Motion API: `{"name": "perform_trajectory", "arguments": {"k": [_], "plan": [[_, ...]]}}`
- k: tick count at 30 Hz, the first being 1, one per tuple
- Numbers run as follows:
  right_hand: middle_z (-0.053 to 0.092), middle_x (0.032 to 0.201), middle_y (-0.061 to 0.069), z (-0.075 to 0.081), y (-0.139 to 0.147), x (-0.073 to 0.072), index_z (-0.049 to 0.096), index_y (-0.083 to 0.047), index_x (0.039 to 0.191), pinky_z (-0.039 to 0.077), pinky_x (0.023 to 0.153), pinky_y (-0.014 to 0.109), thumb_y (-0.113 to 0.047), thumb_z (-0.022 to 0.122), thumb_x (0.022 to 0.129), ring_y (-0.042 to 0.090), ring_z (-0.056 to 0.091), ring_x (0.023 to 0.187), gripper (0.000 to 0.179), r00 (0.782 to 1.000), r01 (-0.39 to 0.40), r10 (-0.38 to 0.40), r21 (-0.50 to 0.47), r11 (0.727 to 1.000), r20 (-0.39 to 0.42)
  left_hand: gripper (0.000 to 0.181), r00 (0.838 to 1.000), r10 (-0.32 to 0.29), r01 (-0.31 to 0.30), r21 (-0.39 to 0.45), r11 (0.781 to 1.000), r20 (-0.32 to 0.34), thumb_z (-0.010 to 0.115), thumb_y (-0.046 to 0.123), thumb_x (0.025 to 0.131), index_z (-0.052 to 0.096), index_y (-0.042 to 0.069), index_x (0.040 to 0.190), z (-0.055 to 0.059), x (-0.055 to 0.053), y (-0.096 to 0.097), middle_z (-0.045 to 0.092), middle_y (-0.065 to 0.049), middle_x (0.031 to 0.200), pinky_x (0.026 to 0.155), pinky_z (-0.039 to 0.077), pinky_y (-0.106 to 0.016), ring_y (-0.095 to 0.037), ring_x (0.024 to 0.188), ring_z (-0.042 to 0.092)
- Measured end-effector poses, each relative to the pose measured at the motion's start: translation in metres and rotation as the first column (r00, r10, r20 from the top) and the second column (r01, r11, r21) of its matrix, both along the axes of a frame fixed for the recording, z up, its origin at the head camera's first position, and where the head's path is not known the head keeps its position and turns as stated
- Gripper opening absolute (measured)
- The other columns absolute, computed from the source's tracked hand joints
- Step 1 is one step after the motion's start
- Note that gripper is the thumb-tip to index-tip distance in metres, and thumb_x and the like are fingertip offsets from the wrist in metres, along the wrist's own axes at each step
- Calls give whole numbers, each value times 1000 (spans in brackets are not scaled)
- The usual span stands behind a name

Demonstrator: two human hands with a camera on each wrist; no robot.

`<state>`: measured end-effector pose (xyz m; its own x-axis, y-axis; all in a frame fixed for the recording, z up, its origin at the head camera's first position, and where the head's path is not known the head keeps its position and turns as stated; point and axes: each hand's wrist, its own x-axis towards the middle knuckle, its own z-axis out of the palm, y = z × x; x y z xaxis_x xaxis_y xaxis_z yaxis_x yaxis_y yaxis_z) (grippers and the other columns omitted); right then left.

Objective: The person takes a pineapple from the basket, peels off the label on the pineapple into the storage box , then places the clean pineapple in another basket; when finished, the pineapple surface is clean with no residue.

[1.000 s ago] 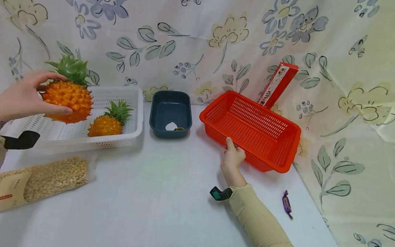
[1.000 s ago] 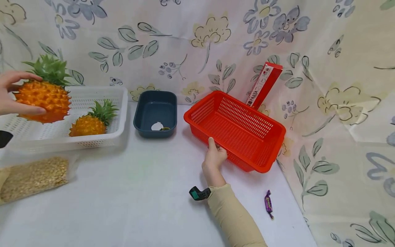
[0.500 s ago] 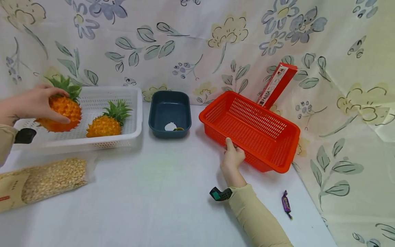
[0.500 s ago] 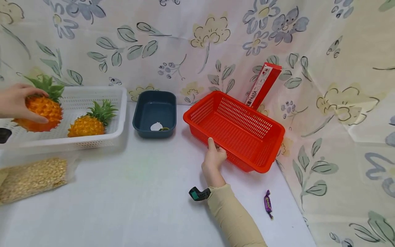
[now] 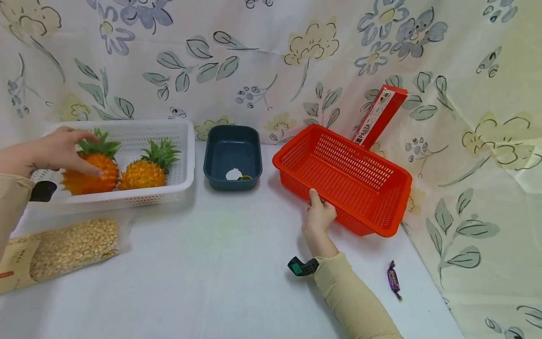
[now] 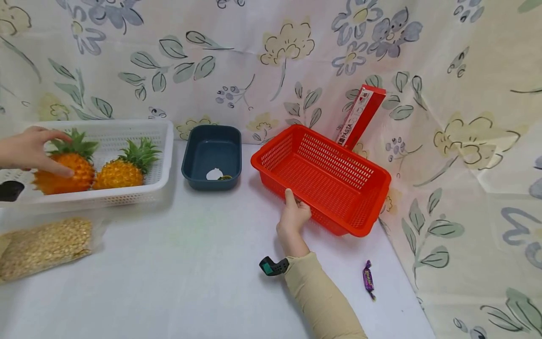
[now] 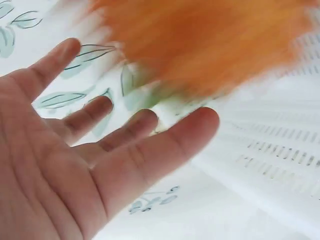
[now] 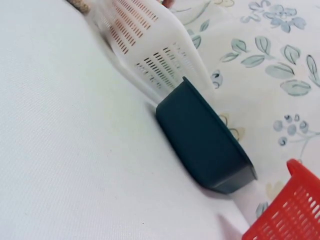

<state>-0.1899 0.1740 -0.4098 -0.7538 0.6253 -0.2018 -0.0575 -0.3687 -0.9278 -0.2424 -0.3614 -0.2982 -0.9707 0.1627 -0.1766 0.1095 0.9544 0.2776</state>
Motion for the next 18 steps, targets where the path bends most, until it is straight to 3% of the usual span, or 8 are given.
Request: {"name": "perform_trajectory", "arguments": {"k": [3,4,6,11,16,18], "plan": [[61,83,-1,0,0,-1,64,-7,92,45,74,33,-25,71,83,29,53,89,21,1000,-8,8,-2,1000,-1,93,1000,1,-1,-2,1000,-7,73,47,74,26,-5,135,6,1,7,7,-44,136,72,41,-63,-55,108,29],[60,84,0,0,0,-1,64,-7,92,45,75,34,-25,71,83,30,52,90,22,1000,-10,10,-3,1000,-3,93,1000,-1,1,-7,1000,-15,71,49,75,26,-5,136,8,1,10,10,-42,137,78,37,-67,-56,115,22],[60,84,0,0,0,-2,64,-6,92,45,75,34,-25,71,82,30,52,89,22,1000,-11,11,-9,1000,-3,90,999,-26,26,19,999,-18,70,48,78,26,-4,137,12,3,18,16,-41,137,83,29,-70,-57,120,20],[59,80,-1,-2,0,-3,63,-7,88,46,74,33,-24,72,81,27,51,83,20,1000,-11,12,-21,1000,7,84,998,-50,52,122,991,-26,70,43,79,29,1,138,16,14,44,33,-35,132,80,39,-63,-51,107,41],[59,72,-3,-2,0,-2,60,-7,82,46,69,30,-20,72,81,21,53,75,18,1000,-15,16,-11,1000,22,71,993,-35,55,175,983,-117,65,47,82,41,1,131,12,32,83,46,-29,124,77,44,-56,-42,102,50],[59,71,-5,-1,0,-1,58,-8,84,46,67,29,-18,71,81,18,54,74,17,997,-53,53,8,999,55,63,986,-28,63,216,974,-162,62,46,85,47,1,127,10,40,100,50,-27,122,76,45,-53,-39,101,52]]}}
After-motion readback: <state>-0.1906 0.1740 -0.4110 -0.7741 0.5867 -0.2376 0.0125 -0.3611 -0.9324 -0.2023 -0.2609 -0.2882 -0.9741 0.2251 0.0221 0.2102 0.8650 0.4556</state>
